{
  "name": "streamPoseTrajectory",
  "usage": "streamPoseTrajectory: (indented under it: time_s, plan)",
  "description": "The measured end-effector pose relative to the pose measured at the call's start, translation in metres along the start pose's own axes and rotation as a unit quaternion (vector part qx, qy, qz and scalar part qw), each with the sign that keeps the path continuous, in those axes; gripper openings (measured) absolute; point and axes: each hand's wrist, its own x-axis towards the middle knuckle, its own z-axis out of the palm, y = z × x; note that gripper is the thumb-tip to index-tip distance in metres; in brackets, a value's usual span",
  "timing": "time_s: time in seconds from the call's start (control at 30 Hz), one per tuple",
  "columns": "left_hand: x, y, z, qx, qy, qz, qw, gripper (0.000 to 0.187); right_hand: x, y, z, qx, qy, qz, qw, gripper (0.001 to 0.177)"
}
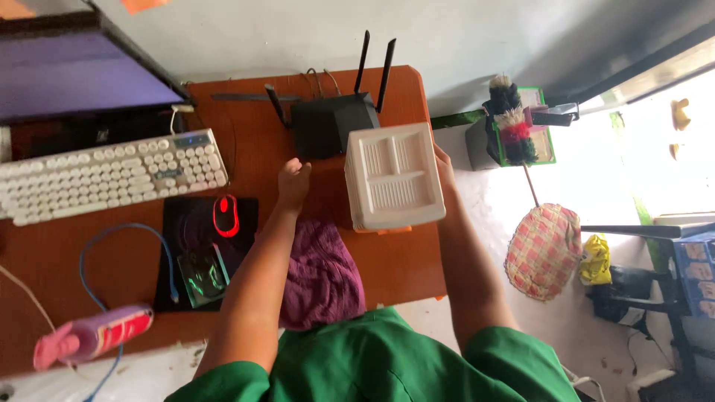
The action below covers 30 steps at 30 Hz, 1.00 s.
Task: The person tidies a home office by dusting a wall with a duster, then wiping a desk and its items with a cloth. They move a plastic organizer and a router to clean underneath, then wipe the monitor and keyboard.
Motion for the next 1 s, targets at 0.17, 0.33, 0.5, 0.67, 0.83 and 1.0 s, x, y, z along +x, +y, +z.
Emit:
streamPoseTrajectory:
  time_s: [0.17, 0.33, 0.5, 0.67, 0.83, 1.0]
  plan:
    - [0.041, 0.003, 0.005, 0.104, 0.064, -0.066, 0.990, 0.065, 0.053, -0.002, 0.021, 0.134, 0.020, 0.202, 0.970, 0.049]
    - [0.062, 0.005, 0.009, 0.139, 0.047, -0.098, 0.984, 0.062, 0.092, -0.017, 0.045, -0.111, 0.001, 0.215, 0.970, 0.050]
    - [0.069, 0.000, 0.010, 0.204, 0.076, -0.016, 0.976, 0.050, 0.130, 0.005, 0.061, -0.116, -0.059, 0.176, 0.976, 0.041]
    - [0.059, 0.015, 0.013, 0.198, 0.074, 0.036, 0.977, 0.054, 0.148, 0.021, 0.071, -0.211, -0.050, 0.142, 0.966, 0.036]
    - [0.041, 0.053, 0.013, 0.066, 0.049, -0.030, 0.996, 0.059, 0.145, -0.009, 0.076, -0.142, -0.056, 0.109, 0.982, 0.037]
    - [0.033, 0.092, 0.013, 0.005, 0.031, -0.014, 0.999, 0.058, 0.140, -0.068, 0.081, -0.152, -0.085, 0.062, 0.983, 0.037]
